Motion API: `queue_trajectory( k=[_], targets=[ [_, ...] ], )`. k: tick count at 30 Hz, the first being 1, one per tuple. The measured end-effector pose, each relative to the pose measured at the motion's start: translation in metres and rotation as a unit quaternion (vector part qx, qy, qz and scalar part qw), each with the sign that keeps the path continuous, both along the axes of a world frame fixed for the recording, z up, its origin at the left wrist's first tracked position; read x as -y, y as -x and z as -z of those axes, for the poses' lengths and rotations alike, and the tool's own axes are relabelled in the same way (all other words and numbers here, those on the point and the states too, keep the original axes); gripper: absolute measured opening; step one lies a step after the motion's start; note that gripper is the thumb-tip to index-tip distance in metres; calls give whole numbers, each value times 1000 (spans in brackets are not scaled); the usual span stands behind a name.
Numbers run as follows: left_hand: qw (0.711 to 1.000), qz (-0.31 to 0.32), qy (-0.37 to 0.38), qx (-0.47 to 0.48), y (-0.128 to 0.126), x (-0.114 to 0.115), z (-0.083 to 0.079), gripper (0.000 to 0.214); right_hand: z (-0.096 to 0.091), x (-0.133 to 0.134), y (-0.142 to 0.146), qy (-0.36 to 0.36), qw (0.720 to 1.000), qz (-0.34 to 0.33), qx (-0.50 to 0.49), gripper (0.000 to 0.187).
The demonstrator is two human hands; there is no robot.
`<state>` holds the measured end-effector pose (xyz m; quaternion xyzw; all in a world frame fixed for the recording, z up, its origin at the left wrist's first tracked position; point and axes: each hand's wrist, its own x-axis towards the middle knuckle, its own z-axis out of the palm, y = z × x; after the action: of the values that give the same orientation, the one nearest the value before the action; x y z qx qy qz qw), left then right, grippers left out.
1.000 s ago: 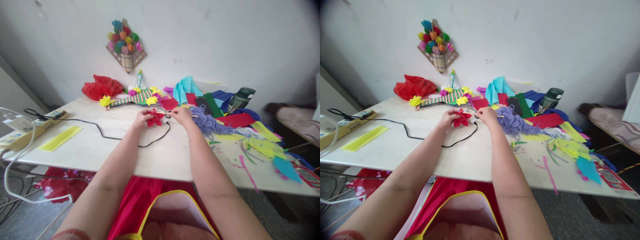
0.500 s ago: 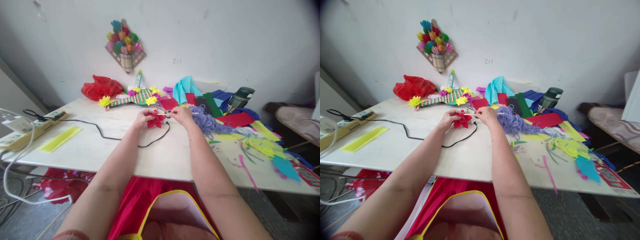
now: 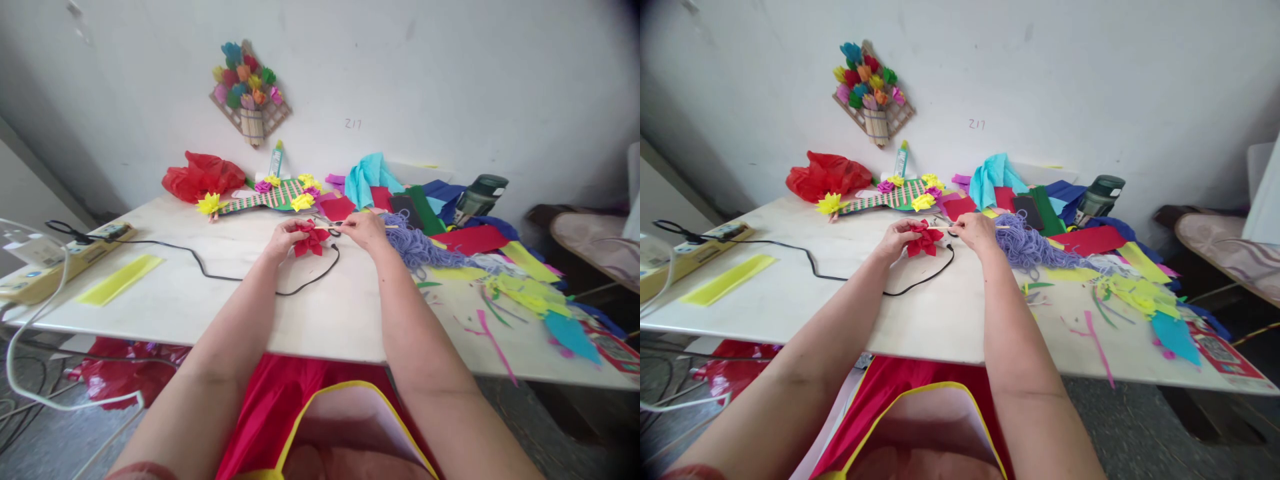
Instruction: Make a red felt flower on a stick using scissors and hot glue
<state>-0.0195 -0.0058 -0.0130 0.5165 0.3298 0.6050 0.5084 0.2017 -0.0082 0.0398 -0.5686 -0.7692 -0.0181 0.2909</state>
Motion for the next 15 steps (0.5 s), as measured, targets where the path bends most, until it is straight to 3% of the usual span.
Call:
queue_trajectory(
  k=[15],
  targets=[
    [1000, 7, 0, -12, 1, -1, 1, 30, 3, -2, -3, -1, 1000, -7, -17, 15]
  ],
)
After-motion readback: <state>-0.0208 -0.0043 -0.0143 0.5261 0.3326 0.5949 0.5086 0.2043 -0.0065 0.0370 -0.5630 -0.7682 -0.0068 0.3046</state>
